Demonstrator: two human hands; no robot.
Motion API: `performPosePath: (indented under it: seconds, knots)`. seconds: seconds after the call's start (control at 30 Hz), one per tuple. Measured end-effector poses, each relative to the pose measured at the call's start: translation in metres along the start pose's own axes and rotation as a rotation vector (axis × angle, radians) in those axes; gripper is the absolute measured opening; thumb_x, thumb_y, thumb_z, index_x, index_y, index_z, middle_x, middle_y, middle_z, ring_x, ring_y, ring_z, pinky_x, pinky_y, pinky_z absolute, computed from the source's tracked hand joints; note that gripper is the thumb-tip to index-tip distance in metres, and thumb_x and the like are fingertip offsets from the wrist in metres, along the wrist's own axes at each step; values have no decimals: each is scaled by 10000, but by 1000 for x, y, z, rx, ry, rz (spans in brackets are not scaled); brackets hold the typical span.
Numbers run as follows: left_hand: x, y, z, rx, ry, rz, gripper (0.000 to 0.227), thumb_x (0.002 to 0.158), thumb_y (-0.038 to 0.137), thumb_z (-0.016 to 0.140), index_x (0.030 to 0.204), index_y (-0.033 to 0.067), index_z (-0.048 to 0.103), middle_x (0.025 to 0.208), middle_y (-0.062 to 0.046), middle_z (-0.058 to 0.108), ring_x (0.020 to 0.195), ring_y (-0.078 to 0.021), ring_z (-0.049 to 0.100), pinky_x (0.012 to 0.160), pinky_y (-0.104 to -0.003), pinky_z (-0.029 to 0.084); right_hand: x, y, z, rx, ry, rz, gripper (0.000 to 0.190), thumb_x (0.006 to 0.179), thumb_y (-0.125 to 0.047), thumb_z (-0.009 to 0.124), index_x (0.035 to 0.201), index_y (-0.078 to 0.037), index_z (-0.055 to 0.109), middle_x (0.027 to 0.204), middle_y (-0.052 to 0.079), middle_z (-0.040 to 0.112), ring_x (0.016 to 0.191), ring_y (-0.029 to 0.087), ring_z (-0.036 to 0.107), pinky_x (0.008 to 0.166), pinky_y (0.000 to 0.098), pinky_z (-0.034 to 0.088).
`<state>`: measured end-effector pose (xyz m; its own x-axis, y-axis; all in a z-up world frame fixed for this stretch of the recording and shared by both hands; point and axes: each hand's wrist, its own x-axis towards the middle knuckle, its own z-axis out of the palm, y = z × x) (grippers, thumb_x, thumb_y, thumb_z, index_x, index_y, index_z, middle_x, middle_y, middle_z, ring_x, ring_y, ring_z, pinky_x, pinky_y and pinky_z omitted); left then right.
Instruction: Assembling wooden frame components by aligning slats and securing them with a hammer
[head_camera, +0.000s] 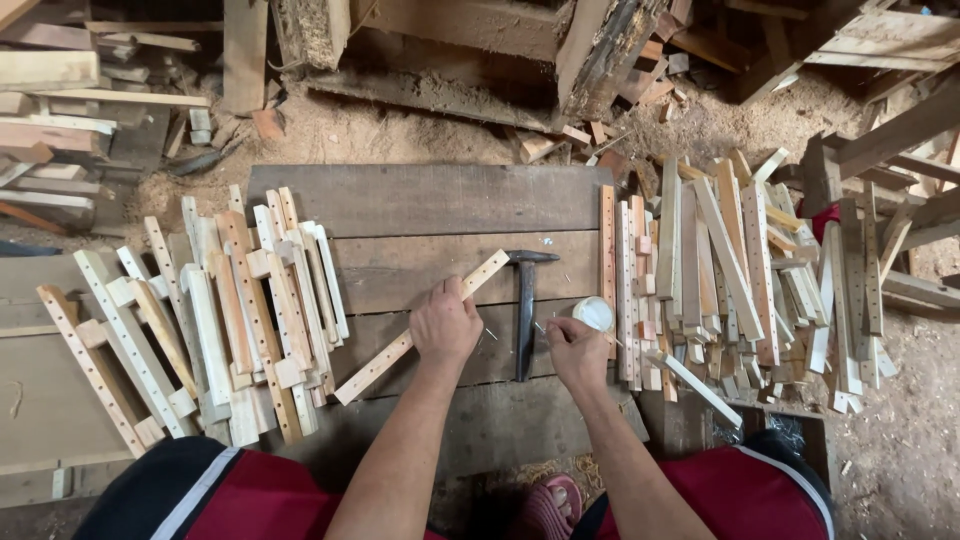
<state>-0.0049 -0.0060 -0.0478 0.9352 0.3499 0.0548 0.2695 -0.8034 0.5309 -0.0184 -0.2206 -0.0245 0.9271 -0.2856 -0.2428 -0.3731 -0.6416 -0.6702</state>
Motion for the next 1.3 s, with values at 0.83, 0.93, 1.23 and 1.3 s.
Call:
performPosePath:
  seconds: [0.83, 0.93, 1.23, 1.3]
  knots:
    - [5, -3, -54, -374, -265, -108, 132, 927, 375, 679, 1033, 319, 735, 973, -35, 778, 1022, -352, 705, 871, -493, 564, 31, -79, 69, 712, -472, -158, 310, 857, 97, 752, 1060, 31, 528, 818, 130, 656, 695, 168, 734, 677, 271, 672]
    - [3, 6, -62, -364, -261, -140, 112, 944, 389, 651, 1018, 350, 726, 975, -19, 771, 1013, -317, 711, 876, -457, 573, 25, -84, 58, 728, -420, -77, 352, 826, 97, 784, 1108, 49, 578, 833, 115, 646, 699, 198, 740, 676, 324, 691]
    - [-3, 11, -52, -211, -182, -167, 132, 1015, 357, 482, 1061, 345, 605, 912, -94, 768, 926, -372, 733, 853, -496, 566, 20, -24, 25, -403, -269, -12, 756, 796, -679, 789, 1132, -33, 588, 1006, 202, 710, 1007, 373, 723, 804, 487, 643]
    - [-1, 9, -46, -195, -166, -161, 149, 1013, 367, 472, 1078, 363, 606, 939, -85, 774, 941, -373, 732, 862, -501, 563, 39, -1, 43, -477, -305, 8, 623, 753, -677, 781, 964, -98, 696, 945, 132, 764, 941, 357, 753, 760, 468, 640]
